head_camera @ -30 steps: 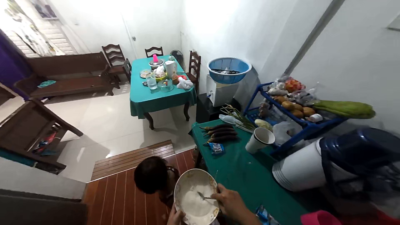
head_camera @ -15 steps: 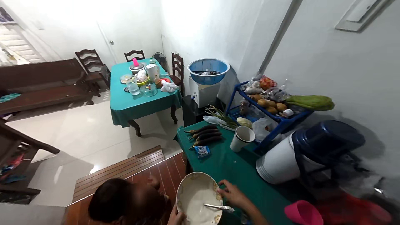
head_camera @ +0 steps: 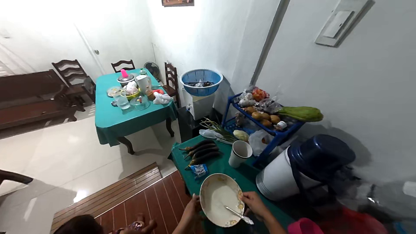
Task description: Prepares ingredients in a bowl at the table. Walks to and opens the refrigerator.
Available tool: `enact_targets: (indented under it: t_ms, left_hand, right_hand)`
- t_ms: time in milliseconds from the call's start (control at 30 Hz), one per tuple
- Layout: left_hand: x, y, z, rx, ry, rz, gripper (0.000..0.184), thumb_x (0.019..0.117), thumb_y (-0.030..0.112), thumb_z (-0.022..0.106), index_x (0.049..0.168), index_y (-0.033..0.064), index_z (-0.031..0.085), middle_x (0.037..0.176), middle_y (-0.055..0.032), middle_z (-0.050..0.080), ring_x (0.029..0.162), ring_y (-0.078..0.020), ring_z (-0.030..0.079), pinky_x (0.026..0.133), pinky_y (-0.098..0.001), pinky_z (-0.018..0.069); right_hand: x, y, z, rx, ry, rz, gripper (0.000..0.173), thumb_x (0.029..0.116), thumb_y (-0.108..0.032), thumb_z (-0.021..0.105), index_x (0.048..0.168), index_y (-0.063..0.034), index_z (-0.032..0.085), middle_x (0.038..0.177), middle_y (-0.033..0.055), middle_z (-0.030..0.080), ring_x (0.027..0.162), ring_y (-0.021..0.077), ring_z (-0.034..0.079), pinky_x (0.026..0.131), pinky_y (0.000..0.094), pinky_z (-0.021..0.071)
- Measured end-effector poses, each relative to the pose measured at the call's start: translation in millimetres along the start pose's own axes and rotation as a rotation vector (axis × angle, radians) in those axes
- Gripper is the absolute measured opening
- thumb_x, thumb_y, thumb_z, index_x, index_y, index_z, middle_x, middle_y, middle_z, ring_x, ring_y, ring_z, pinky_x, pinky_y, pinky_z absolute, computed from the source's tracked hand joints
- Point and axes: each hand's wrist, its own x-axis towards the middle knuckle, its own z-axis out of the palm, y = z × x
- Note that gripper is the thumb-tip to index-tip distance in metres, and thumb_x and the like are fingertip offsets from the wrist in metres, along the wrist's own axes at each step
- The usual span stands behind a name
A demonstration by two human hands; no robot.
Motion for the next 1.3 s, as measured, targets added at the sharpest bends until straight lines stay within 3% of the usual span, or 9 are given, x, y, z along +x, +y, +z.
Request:
enact_targets:
  t_ms: [100,200,367,733,833,933,1067,1167,1300]
  left_hand:
    - [34.3,12.4,-13.2,0.192,0.077,0.133,0.047,0.1136,0.027,0.030,0.141,-0.0065,0.049,0.137,-0.0255,0.055,0.119,-0.0326,0.060,0.096,-0.0499,0.0512]
    - [60.5,32.9,-16.3,0.442,0.166,0.287,0.035,0.1076,0.014,0.049,0.135,-0.0068,0.055,0.136,-0.0310,0.053,0.118,-0.0389,0.058,0.098,-0.0516,0.0495]
    - [88.9,53.0,-4.1,0.722,0.227,0.321,0.034,0.1050,0.007,0.050,0.134,-0.0081,0.056,0.135,-0.0335,0.054,0.122,-0.0437,0.057,0.105,-0.0524,0.0461]
    - [87.8,42.0,-0.4,0.669,0.477,0.671,0.015,0.0928,-0.005,0.062,0.106,-0.0132,0.063,0.099,-0.0250,0.069,0.090,-0.0339,0.069,0.083,-0.0476,0.0568]
    - [54.4,48.1,-8.6,0.687,0.429,0.898,0.012,0.0894,-0.005,0.064,0.099,-0.0129,0.066,0.092,-0.0229,0.069,0.082,-0.0298,0.070,0.079,-0.0420,0.0588]
    - [12.9,55.2,-8.0,0.701,0.290,1.044,0.011,0.0845,-0.007,0.064,0.095,-0.0107,0.065,0.086,-0.0171,0.069,0.080,-0.0190,0.069,0.079,-0.0313,0.0579]
    - [-34.2,61.9,4.1,0.631,0.057,1.054,0.012,0.0847,-0.008,0.065,0.096,-0.0113,0.063,0.088,-0.0141,0.070,0.084,-0.0087,0.069,0.084,-0.0228,0.0562]
    - [-60.3,66.1,12.6,0.634,-0.014,1.083,0.013,0.0848,-0.009,0.066,0.097,-0.0109,0.062,0.091,-0.0157,0.071,0.088,-0.0095,0.070,0.086,-0.0236,0.0564]
    - [-74.4,61.5,13.2,0.682,-0.069,1.200,0.010,0.0896,-0.007,0.064,0.098,-0.0065,0.059,0.093,-0.0164,0.068,0.092,-0.0112,0.069,0.089,-0.0218,0.0541]
  right_hand:
    - [9.2,-0.3,0.0,-0.007,0.084,-0.005,0.023,0.1075,-0.003,0.049,0.106,0.0123,0.065,0.088,0.0191,0.067,0.070,0.0225,0.069,0.066,0.0399,0.0605]
    - [22.1,6.6,-0.4,-0.003,0.135,-0.023,0.022,0.1068,-0.003,0.049,0.103,0.0125,0.065,0.088,0.0200,0.068,0.069,0.0238,0.070,0.067,0.0412,0.0610]
    - [31.0,13.2,-1.4,0.030,0.163,-0.002,0.022,0.1066,-0.002,0.049,0.102,0.0125,0.066,0.087,0.0203,0.068,0.070,0.0240,0.070,0.067,0.0410,0.0609]
    - [28.2,24.8,-11.2,-0.070,0.143,0.020,0.029,0.1084,-0.012,0.052,0.111,0.0124,0.066,0.100,0.0251,0.068,0.085,0.0306,0.070,0.080,0.0495,0.0593]
    - [2.4,0.0,-9.4,-0.448,0.303,-0.181,0.041,0.1054,-0.019,0.058,0.132,0.0118,0.062,0.120,0.0343,0.066,0.107,0.0480,0.068,0.098,0.0615,0.0512]
    - [-28.6,-35.4,9.2,-0.544,0.466,-0.616,0.039,0.0967,-0.015,0.067,0.127,0.0094,0.067,0.118,0.0330,0.067,0.097,0.0472,0.070,0.084,0.0599,0.0574]
    - [-55.1,-73.2,45.9,-0.699,0.387,-1.122,0.054,0.0833,-0.027,0.078,0.129,-0.0002,0.069,0.129,0.0259,0.066,0.118,0.0466,0.065,0.094,0.0629,0.0530]
    - [-66.9,-80.5,72.0,-0.839,0.419,-1.226,0.066,0.0739,-0.031,0.085,0.131,-0.0018,0.067,0.122,0.0192,0.072,0.113,0.0398,0.069,0.093,0.0646,0.0500]
    - [-82.6,-76.0,87.4,-0.833,0.477,-1.176,0.047,0.0755,-0.021,0.083,0.114,0.0026,0.071,0.096,0.0189,0.073,0.089,0.0385,0.072,0.086,0.0588,0.0531]
